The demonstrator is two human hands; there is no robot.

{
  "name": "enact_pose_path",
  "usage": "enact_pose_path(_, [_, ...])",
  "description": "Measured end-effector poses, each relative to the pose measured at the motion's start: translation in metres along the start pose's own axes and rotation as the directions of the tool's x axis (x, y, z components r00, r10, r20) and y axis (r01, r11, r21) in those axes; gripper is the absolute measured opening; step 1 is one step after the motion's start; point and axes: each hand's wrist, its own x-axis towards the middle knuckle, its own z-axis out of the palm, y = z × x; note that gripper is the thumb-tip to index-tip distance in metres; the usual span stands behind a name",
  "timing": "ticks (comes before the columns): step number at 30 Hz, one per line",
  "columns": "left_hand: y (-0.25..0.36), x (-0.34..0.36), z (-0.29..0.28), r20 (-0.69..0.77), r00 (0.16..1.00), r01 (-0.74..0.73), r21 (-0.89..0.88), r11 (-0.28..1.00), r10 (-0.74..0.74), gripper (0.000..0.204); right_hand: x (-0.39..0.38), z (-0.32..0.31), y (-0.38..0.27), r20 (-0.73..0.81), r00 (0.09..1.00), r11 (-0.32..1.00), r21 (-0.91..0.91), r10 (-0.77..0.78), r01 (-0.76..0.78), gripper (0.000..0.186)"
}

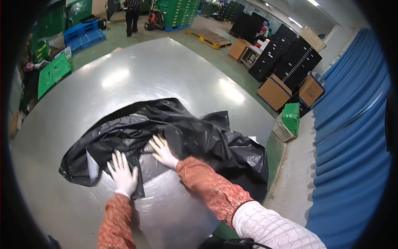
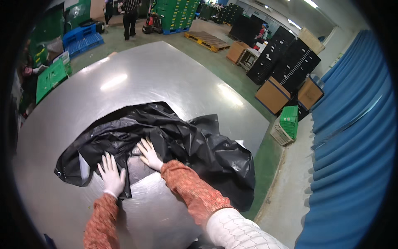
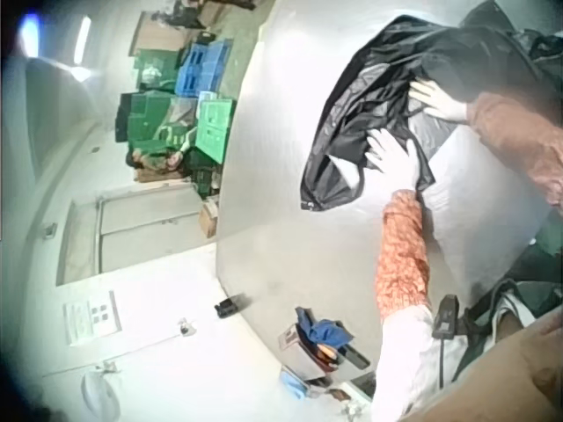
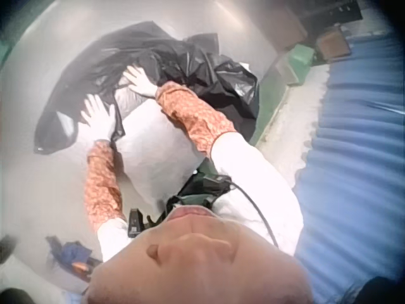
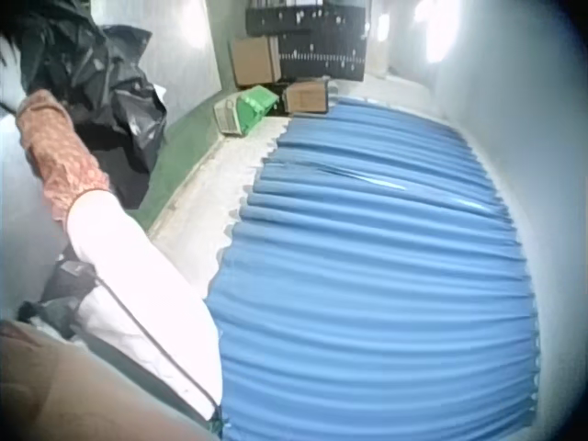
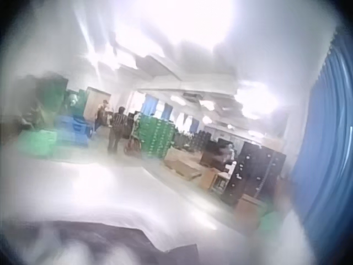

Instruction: Place a black plastic liner or bag onto a metal preparation table and smooth it out.

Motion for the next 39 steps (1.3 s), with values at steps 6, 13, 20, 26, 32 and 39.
enact_pose_path(6, [-0.012,-0.051,-0.004,-0.051,0.983,-0.181,-0.049,0.982,0.179,0.073,-0.034,-0.01,-0.029,0.017,0.999,0.993,0.118,-0.027,0.025,0.069])
enact_pose_path(13, [0.03,-0.063,-0.012,0.184,0.967,0.204,-0.151,0.967,-0.175,0.079,-0.034,-0.045,-0.096,0.195,0.979,0.997,-0.019,-0.066,0.071,0.054])
enact_pose_path(20, [-0.002,-0.12,-0.044,0.323,0.935,0.152,0.014,0.988,-0.148,0.094,-0.077,-0.047,-0.143,0.543,0.839,0.981,-0.183,0.044,0.067,0.073])
enact_pose_path(26, [-0.003,-0.21,-0.079,0.347,0.934,0.088,0.012,0.996,-0.087,0.092,-0.14,-0.073,-0.212,0.614,0.789,0.991,-0.085,-0.029,0.102,0.076])
enact_pose_path(32, [-0.02,-0.321,-0.101,0.415,0.902,0.102,0.068,0.993,-0.121,0.09,-0.207,-0.067,-0.29,0.719,0.682,0.99,0.083,-0.137,0.112,0.077])
enact_pose_path(39, [-0.031,-0.442,-0.145,0.588,0.783,0.141,0.151,0.978,-0.204,0.09,-0.22,-0.072,-0.319,0.657,0.543,0.85,0.448,-0.524,0.279,0.061])
